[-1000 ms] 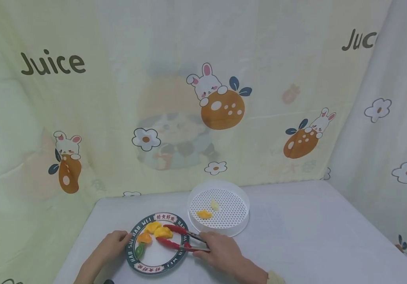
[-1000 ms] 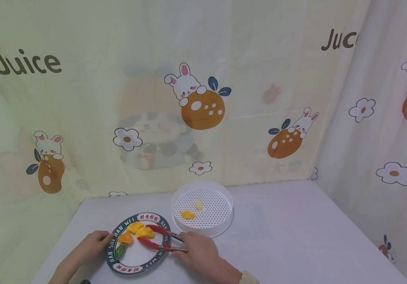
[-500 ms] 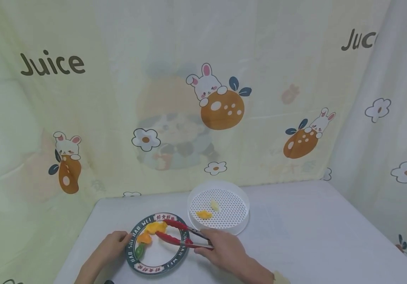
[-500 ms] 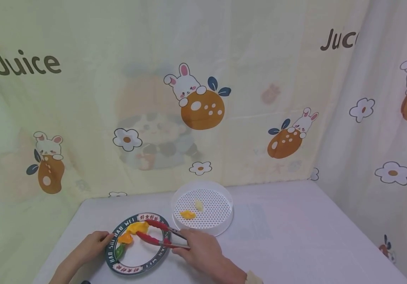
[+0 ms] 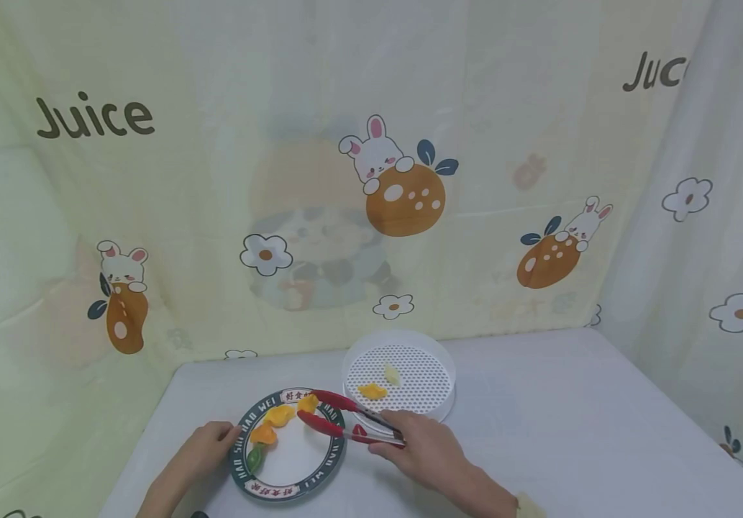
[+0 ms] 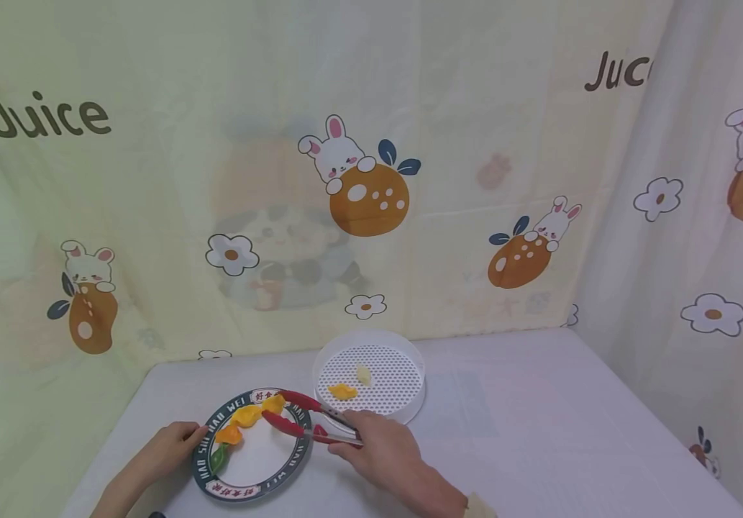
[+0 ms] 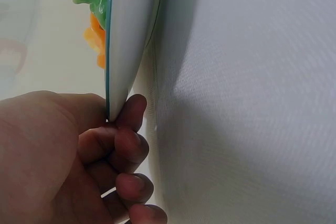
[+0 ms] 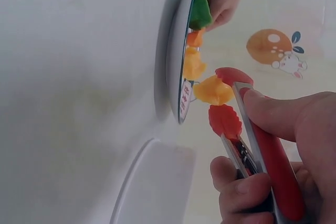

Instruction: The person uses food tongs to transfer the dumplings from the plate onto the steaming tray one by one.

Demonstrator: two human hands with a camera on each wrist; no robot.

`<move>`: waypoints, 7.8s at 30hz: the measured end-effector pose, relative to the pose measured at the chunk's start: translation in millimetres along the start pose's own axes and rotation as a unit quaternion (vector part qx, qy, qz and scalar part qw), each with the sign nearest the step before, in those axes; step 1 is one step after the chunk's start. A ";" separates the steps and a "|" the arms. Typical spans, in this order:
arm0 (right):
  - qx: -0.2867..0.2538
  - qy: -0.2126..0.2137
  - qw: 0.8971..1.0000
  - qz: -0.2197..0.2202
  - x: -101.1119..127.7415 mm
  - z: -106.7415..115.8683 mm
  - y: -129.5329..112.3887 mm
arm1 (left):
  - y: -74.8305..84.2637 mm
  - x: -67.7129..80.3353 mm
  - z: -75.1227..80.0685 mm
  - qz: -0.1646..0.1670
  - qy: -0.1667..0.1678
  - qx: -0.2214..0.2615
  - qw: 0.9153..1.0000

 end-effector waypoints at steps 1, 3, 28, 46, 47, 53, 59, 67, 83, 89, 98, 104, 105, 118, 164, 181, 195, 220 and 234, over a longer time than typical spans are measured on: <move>-0.001 0.001 1.000 -0.002 0.5 0.9 1.0 | -0.5 -0.2 -0.1 0.002 0.000 0.002 1.000; -0.004 0.002 1.000 -0.007 1.4 2.7 2.8 | -1.3 -0.5 -0.4 0.003 -0.001 0.006 1.000; 0.020 0.057 0.996 -0.059 9.9 20.7 36.9 | 0.0 1.0 -0.6 -0.007 0.001 -0.003 1.000; 0.018 0.079 0.994 -0.071 12.6 31.7 63.8 | -1.4 -1.6 -1.4 -0.012 0.000 -0.001 1.000; 0.017 0.079 0.994 -0.072 12.1 32.6 66.1 | -1.4 -1.4 -1.5 -0.011 0.000 -0.001 1.000; 0.020 0.093 0.992 -0.078 8.5 41.6 81.2 | 0.3 1.4 -0.6 -0.010 0.002 0.002 1.000; 0.038 0.095 0.990 -0.096 0.2 50.6 95.1 | -0.6 0.8 -0.6 -0.006 0.004 0.000 1.000; 0.036 0.085 0.990 -0.108 -3.4 56.9 105.0 | -2.0 -1.4 -1.6 -0.001 -0.001 -0.002 1.000; 0.032 0.063 0.993 -0.093 -12.9 50.1 92.8 | 1.4 0.7 1.6 0.000 -0.006 -0.002 1.000; 0.055 0.048 0.994 -0.082 -17.0 43.5 87.9 | 0.6 0.9 0.8 -0.003 -0.006 -0.001 1.000; 0.073 0.039 0.994 -0.078 -21.1 44.5 84.1 | 0.7 0.0 0.7 0.001 -0.010 0.001 1.000; 0.066 0.033 0.994 -0.086 -21.4 44.1 83.0 | 1.7 0.5 1.0 0.007 -0.010 -0.001 1.000; 0.065 0.031 0.993 -0.089 -21.2 44.0 83.0 | 2.0 0.6 1.0 0.007 -0.010 -0.003 1.000; 0.060 0.033 0.993 -0.094 -19.1 44.2 83.9 | 2.5 0.9 0.9 0.009 -0.010 -0.003 1.000; -0.019 -0.016 0.999 -0.027 -20.1 -6.6 -23.1 | -1.5 -3.5 0.2 0.012 -0.011 0.008 1.000; -0.016 -0.044 0.999 -0.006 -39.4 -37.1 -39.9 | -3.5 -3.7 0.5 0.010 -0.009 0.010 1.000; -0.008 -0.026 0.999 0.027 -42.7 -46.3 -30.1 | 1.8 -1.2 1.4 0.007 -0.005 0.010 1.000; -0.029 -0.003 1.000 -0.009 -28.0 -13.1 -20.5 | 1.6 0.9 -0.2 -0.013 0.009 -0.005 1.000; -0.021 0.029 0.999 -0.038 -8.9 8.3 6.4 | -2.7 -1.7 -1.5 -0.011 0.008 0.006 1.000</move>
Point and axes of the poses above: each hand's wrist, its own x-axis away from the middle knuckle, its own z-axis out of the back of the hand, y = z × x, the point moved 1 cm from there along -x, towards the middle knuckle, and after that the axes turned 3 degrees about x, right-handed, at the moved point
